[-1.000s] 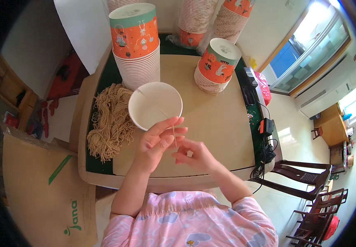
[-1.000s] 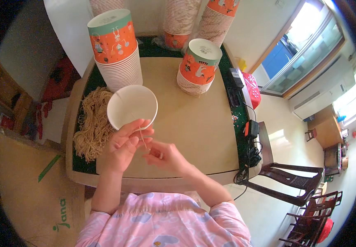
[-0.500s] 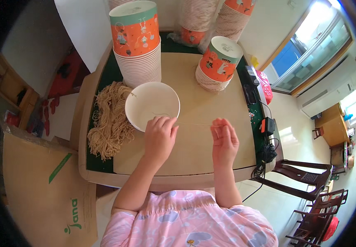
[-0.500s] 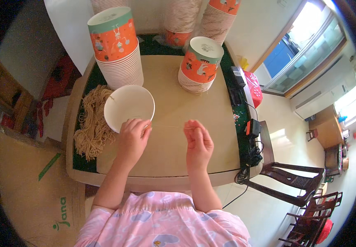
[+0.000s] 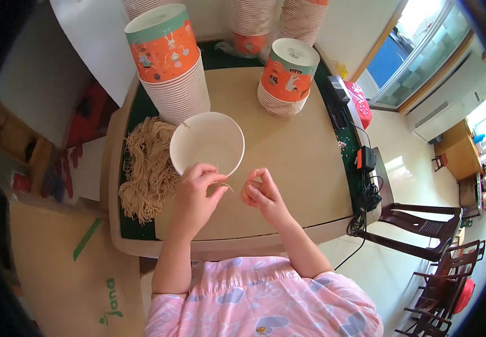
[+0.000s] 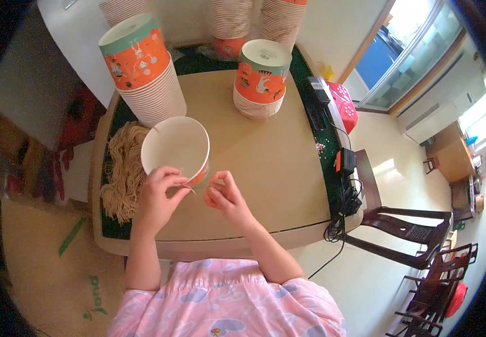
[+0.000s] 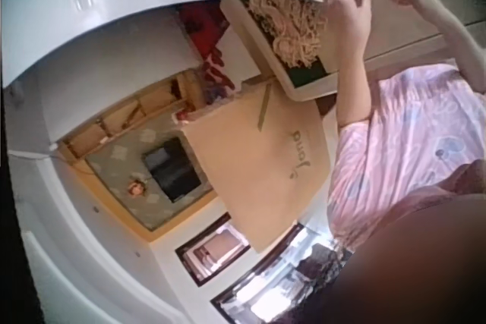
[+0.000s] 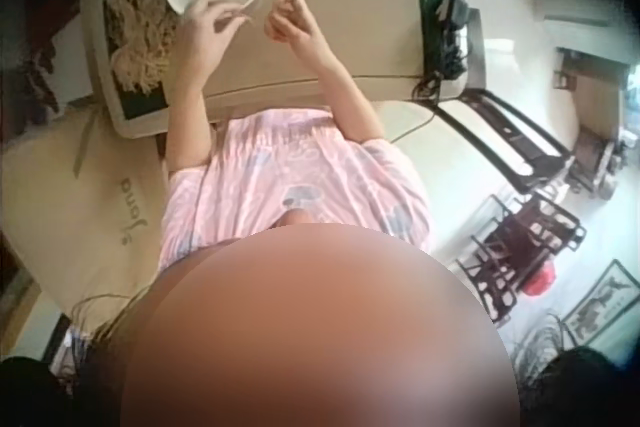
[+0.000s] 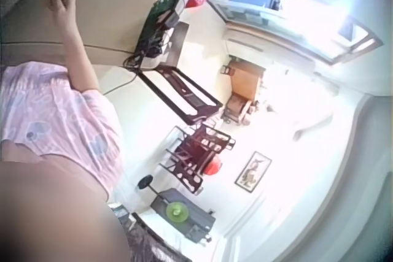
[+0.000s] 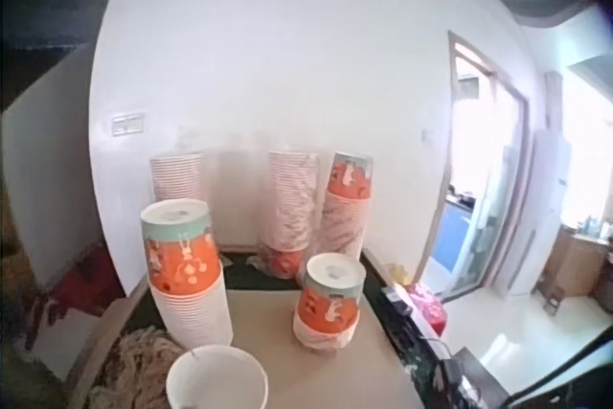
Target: Secure paper cups in stacks using rubber bands.
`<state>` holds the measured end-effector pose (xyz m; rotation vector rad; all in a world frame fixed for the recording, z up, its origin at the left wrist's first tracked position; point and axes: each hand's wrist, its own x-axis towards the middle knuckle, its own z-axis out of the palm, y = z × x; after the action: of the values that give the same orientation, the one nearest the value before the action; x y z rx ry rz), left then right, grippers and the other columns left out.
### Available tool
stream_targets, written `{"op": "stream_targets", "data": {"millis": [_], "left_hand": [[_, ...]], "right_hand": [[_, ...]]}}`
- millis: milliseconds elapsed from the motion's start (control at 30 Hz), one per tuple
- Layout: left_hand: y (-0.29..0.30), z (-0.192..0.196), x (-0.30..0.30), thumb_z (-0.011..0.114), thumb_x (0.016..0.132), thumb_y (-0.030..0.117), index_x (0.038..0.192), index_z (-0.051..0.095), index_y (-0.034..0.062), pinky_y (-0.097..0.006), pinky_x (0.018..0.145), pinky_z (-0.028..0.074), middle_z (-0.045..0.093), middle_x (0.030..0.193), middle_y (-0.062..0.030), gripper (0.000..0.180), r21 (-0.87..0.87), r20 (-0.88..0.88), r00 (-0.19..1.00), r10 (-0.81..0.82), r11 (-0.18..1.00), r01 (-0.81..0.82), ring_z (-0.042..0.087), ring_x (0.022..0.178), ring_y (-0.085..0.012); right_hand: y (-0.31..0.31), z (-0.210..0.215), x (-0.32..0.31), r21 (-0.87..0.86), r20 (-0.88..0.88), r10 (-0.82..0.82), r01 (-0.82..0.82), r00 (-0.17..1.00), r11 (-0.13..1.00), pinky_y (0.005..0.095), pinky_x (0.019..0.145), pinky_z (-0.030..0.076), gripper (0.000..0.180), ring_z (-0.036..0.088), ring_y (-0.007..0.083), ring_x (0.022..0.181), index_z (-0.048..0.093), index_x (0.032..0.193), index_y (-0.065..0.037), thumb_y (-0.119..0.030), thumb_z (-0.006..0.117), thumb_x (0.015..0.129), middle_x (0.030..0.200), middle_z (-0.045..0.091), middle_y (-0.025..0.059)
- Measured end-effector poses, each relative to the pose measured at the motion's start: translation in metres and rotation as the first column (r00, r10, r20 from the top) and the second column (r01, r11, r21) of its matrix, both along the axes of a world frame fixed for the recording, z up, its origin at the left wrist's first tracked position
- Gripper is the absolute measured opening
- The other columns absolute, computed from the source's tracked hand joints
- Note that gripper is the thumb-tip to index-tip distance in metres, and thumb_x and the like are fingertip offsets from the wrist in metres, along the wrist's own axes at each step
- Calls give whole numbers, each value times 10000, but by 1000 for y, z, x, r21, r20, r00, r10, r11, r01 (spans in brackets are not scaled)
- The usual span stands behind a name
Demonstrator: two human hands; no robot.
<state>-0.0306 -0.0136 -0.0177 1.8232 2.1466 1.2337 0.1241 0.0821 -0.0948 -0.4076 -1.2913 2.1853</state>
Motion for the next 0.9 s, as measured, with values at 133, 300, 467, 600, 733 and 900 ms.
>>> {"op": "stream_targets", "data": {"millis": [133,300,467,600,733,900], "left_hand": [[-9,6,7,721,760,58,944,694,41,-317,680,492,621,839,-80,187,33,36,996,77,996,-78,604,730,-224],[-6,-12,27,704,811,61,953,689,12,-233,563,454,630,845,-69,151,-97,517,856,-11,993,71,558,624,-111],[1,-19,32,679,822,21,897,683,-15,-252,562,469,621,801,-73,83,23,541,837,-75,997,75,587,607,-119],[2,-21,34,678,823,7,832,668,-25,-253,566,478,614,776,-76,35,-36,552,834,6,999,17,610,629,-129],[2,-27,31,663,854,37,865,672,-14,-226,563,467,626,774,-67,53,3,572,820,-3,1000,1,585,619,-104],[2,-29,28,640,889,58,936,680,12,-195,543,431,642,807,-24,78,-6,854,519,-20,999,49,538,615,-54]], "right_hand": [[-4,9,1,142,16,-3,1,1000,990,220,601,357,575,454,115,651,156,1458,-134,-13,422,963,717,477,33],[-15,21,6,400,68,-12,-16,998,916,252,665,439,770,505,132,685,-29,1513,-141,58,432,930,756,537,59],[-20,18,9,479,103,-93,32,990,877,242,631,433,729,525,114,694,62,1502,-111,42,484,927,763,552,53],[-21,16,8,440,72,-175,126,982,889,224,601,426,539,519,91,676,282,1384,-69,15,545,921,740,543,34],[-23,12,7,421,81,-216,163,973,892,210,578,409,249,502,64,662,454,1151,-34,0,556,925,727,531,21],[-20,11,10,246,129,-224,188,966,951,181,551,356,66,453,24,646,532,914,-29,-61,587,931,747,528,-28]]}}
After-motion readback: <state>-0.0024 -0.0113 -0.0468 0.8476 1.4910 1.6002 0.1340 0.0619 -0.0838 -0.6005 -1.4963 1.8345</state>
